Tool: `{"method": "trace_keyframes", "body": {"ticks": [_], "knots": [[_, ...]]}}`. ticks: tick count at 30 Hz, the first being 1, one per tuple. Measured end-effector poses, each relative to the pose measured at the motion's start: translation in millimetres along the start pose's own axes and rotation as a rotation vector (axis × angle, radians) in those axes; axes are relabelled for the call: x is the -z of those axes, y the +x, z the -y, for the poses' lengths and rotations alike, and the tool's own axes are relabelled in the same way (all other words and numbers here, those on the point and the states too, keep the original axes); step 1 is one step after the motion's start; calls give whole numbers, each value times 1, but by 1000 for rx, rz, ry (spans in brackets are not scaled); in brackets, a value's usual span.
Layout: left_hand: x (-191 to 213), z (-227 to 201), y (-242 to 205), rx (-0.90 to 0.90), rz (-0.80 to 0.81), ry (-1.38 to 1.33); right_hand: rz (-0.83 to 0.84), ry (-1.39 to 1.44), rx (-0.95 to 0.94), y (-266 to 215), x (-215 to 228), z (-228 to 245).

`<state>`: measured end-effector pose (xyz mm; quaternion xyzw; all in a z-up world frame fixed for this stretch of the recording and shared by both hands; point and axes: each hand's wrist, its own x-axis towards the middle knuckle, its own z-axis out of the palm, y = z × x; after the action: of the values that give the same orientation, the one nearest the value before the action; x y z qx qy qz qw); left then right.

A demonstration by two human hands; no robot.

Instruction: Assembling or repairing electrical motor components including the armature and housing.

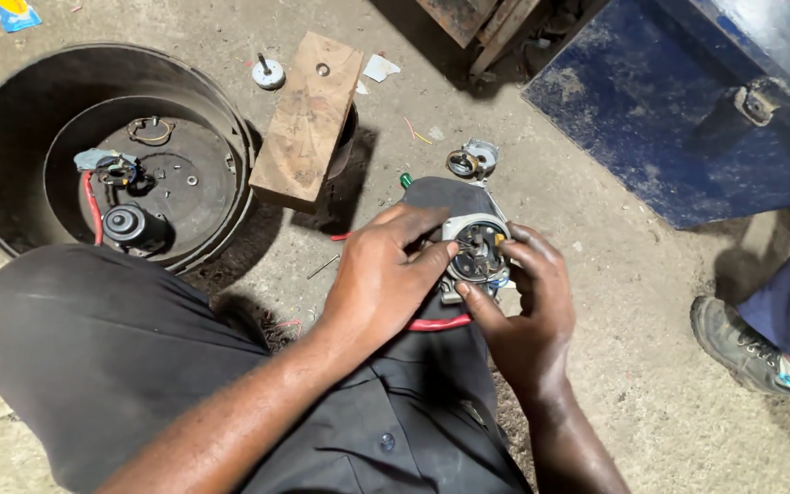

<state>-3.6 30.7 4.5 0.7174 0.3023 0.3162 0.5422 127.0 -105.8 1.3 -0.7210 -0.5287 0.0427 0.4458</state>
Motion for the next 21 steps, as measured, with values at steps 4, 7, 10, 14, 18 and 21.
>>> {"method": "trace_keyframes", "body": {"ticks": [4,7,10,14,18,21], "knots": [[8,1,-5,158,20,-62,61,-21,34,5,0,5],[4,5,-8,190,-36,-136,109,-113,38,15,3,17],[0,3,-13,151,-76,-164,125,-268,38,21,3,33],[3,1,-15,99,-50,-183,93,-426,53,23,-2,51],[6,4,-17,38,-40,-158,79,-521,54,23,-6,58],[6,6,-17,30,-51,-199,91,-571,68,23,-6,61]]}}
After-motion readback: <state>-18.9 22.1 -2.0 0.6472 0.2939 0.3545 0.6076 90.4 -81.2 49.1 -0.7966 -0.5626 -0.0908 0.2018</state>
